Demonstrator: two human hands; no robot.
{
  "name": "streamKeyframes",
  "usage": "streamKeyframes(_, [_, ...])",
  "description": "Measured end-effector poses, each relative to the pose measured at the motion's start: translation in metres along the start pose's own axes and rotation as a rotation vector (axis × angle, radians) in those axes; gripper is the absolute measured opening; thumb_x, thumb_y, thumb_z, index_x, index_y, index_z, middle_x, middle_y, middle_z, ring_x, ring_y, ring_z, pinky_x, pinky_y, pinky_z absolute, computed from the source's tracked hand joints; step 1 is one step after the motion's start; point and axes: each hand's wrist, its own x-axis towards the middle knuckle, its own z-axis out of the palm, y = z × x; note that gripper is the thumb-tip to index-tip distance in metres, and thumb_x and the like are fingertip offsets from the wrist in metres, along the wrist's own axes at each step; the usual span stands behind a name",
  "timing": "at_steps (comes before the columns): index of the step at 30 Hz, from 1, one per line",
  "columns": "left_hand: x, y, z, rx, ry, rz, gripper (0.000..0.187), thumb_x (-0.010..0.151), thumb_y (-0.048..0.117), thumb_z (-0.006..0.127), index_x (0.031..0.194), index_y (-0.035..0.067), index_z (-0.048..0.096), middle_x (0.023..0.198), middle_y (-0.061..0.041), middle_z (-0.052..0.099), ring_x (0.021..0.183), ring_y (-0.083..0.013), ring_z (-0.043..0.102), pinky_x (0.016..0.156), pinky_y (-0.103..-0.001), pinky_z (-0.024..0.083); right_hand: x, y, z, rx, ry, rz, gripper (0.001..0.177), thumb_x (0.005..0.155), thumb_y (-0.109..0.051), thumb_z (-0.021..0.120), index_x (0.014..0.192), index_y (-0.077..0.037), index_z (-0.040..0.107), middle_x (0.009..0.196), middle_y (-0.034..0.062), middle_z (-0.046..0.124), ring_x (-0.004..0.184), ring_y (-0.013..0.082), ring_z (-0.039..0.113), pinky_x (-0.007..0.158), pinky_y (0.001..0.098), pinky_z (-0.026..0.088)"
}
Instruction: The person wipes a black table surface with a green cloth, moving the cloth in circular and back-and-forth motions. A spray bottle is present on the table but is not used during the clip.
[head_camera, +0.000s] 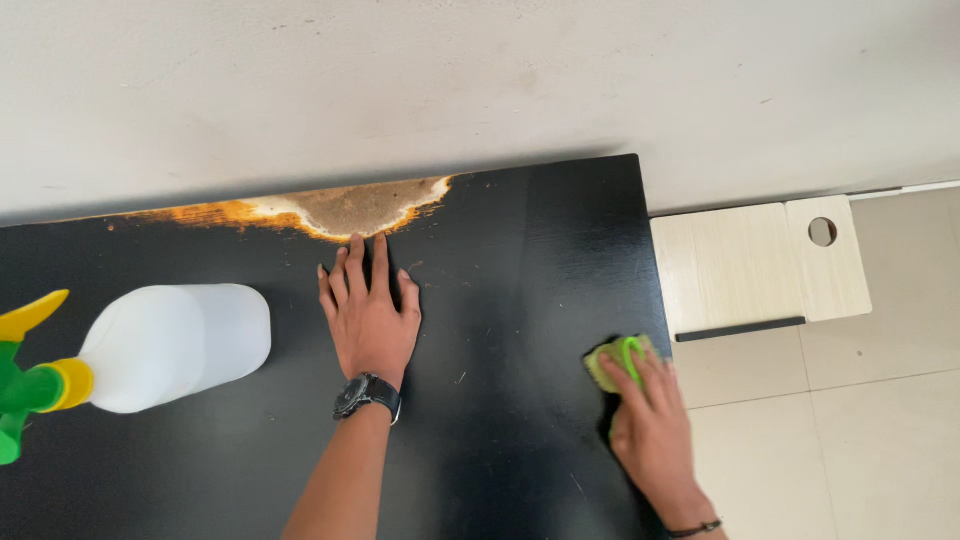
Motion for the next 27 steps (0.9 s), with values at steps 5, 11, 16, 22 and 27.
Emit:
streamKeyframes(5, [0.002, 0.0, 0.0, -0.001, -0.019, -0.01, 0.053, 0.102, 0.033, 0.047, 0.149, 0.011, 0.054, 0.156, -0.014, 0.044, 0.146, -0.0315, 0.037, 0.125, -0.054, 0.02, 0.036, 0.031, -0.005, 0.001, 0.113, 0.083, 0.049, 0.091, 0.008, 0.05, 0.136, -0.011, 0.06, 0.15, 0.0186, 0.052, 0.148, 0.0362, 0.041, 0.127, 0.059, 0.024])
streamKeyframes(11, [0.003, 0.001, -0.001, 0.004, -0.035, -0.026, 0.053, 0.101, 0.034, 0.047, 0.149, 0.012, 0.053, 0.157, -0.013, 0.044, 0.147, -0.0306, 0.036, 0.125, -0.053, 0.019, 0.13, 0.031, 0.0, -0.016, 0.246, 0.12, 0.057, 0.088, 0.016, 0.049, 0.14, -0.004, 0.059, 0.143, 0.0243, 0.053, 0.143, 0.0426, 0.044, 0.124, 0.0596, 0.026])
streamKeyframes(16, [0.004, 0.002, -0.003, 0.008, -0.049, -0.035, 0.053, 0.101, 0.035, 0.047, 0.149, 0.014, 0.052, 0.157, -0.012, 0.044, 0.147, -0.0296, 0.035, 0.125, -0.053, 0.019, 0.17, -0.007, 0.013, 0.009, 0.261, 0.04, 0.06, 0.082, 0.015, 0.051, 0.138, -0.005, 0.059, 0.143, 0.0223, 0.055, 0.141, 0.0436, 0.045, 0.125, 0.0549, 0.03])
streamKeyframes(22, [0.005, 0.003, -0.004, 0.015, -0.058, -0.05, 0.054, 0.1, 0.036, 0.046, 0.149, 0.016, 0.052, 0.156, -0.01, 0.044, 0.146, -0.0289, 0.035, 0.126, -0.053, 0.02, 0.152, -0.056, 0.024, 0.034, 0.177, -0.066, 0.06, 0.082, 0.012, 0.055, 0.14, -0.005, 0.057, 0.144, 0.0215, 0.054, 0.142, 0.0422, 0.044, 0.123, 0.0562, 0.029])
streamKeyframes(27, [0.006, 0.002, -0.003, 0.01, -0.07, -0.064, 0.054, 0.099, 0.037, 0.047, 0.149, 0.017, 0.051, 0.155, -0.009, 0.043, 0.146, -0.028, 0.036, 0.125, -0.053, 0.02, 0.098, -0.059, 0.018, 0.109, -0.029, -0.159, 0.064, 0.079, 0.008, 0.056, 0.14, -0.009, 0.055, 0.143, 0.0184, 0.054, 0.143, 0.0374, 0.042, 0.122, 0.0551, 0.029])
